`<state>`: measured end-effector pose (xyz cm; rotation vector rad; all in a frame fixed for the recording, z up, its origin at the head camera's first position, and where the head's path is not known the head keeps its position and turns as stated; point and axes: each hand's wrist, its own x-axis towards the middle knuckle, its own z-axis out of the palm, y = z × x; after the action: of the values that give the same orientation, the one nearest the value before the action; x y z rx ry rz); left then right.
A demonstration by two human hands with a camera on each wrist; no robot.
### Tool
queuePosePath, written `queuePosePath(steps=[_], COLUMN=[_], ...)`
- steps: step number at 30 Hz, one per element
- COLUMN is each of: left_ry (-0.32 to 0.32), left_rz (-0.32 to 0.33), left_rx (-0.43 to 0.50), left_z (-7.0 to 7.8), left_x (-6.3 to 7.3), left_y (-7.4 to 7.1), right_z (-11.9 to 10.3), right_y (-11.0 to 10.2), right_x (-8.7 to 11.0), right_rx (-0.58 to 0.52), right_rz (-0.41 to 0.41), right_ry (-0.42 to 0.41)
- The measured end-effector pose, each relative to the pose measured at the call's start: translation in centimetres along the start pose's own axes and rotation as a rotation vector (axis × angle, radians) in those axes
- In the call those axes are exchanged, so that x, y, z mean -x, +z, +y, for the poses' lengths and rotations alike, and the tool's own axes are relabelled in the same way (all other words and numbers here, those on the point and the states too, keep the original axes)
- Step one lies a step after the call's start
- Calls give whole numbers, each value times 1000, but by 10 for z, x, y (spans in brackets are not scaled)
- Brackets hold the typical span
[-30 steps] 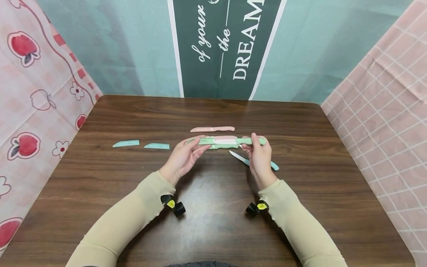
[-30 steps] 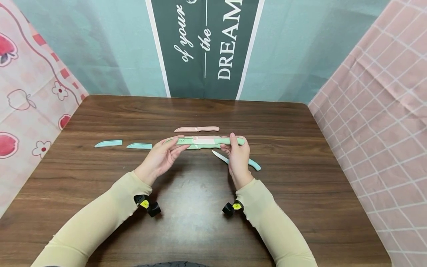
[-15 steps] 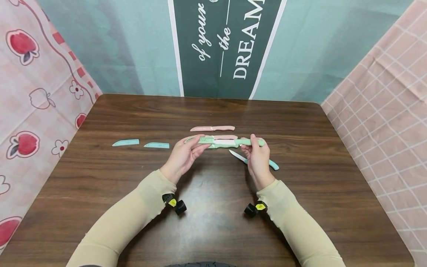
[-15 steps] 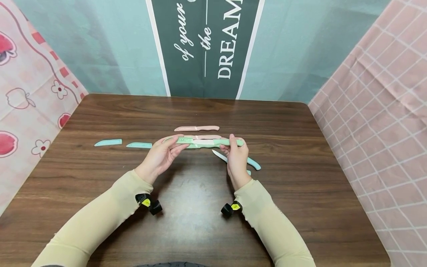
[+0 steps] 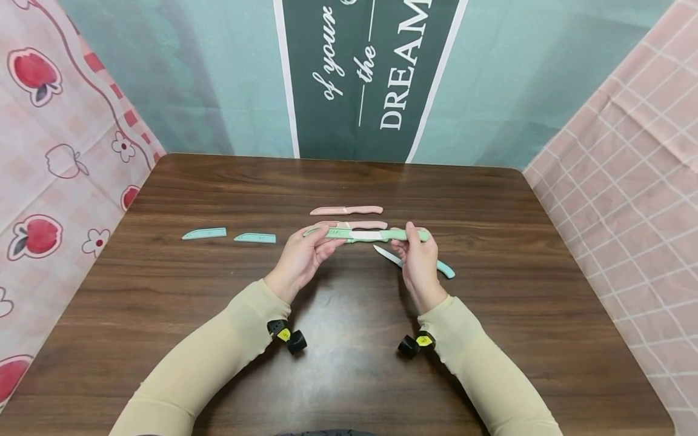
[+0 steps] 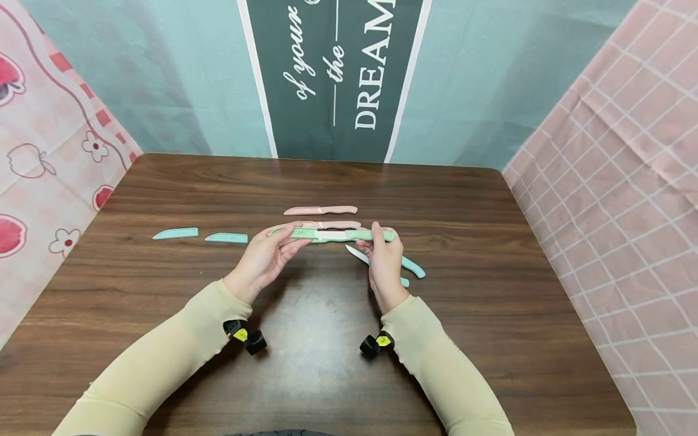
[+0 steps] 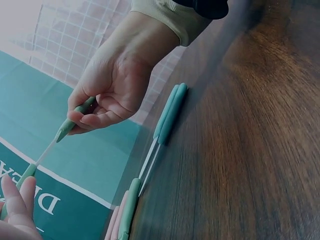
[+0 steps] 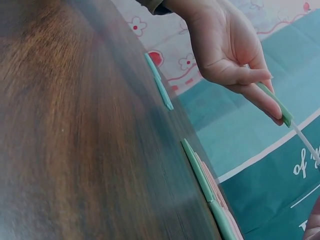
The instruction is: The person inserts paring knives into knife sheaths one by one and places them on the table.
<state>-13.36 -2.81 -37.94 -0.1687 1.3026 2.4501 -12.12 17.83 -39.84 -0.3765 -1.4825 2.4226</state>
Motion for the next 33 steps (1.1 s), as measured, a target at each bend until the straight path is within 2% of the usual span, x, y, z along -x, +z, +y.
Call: queuePosePath(steps=[10, 24, 33], left_ry=[18, 31, 34], left_rz=[24, 3, 30], left_rx=[13, 10, 25], left_z=[-2, -4, -6], left_x=[0, 1, -1], left_y=[2, 7, 10], right_z=[3, 4, 3], right_y=[2, 4, 9], right_x=[2, 2, 5], right_rx=[17, 44, 55], right_rz=[4, -8, -16], right_ry=[-19, -11, 13])
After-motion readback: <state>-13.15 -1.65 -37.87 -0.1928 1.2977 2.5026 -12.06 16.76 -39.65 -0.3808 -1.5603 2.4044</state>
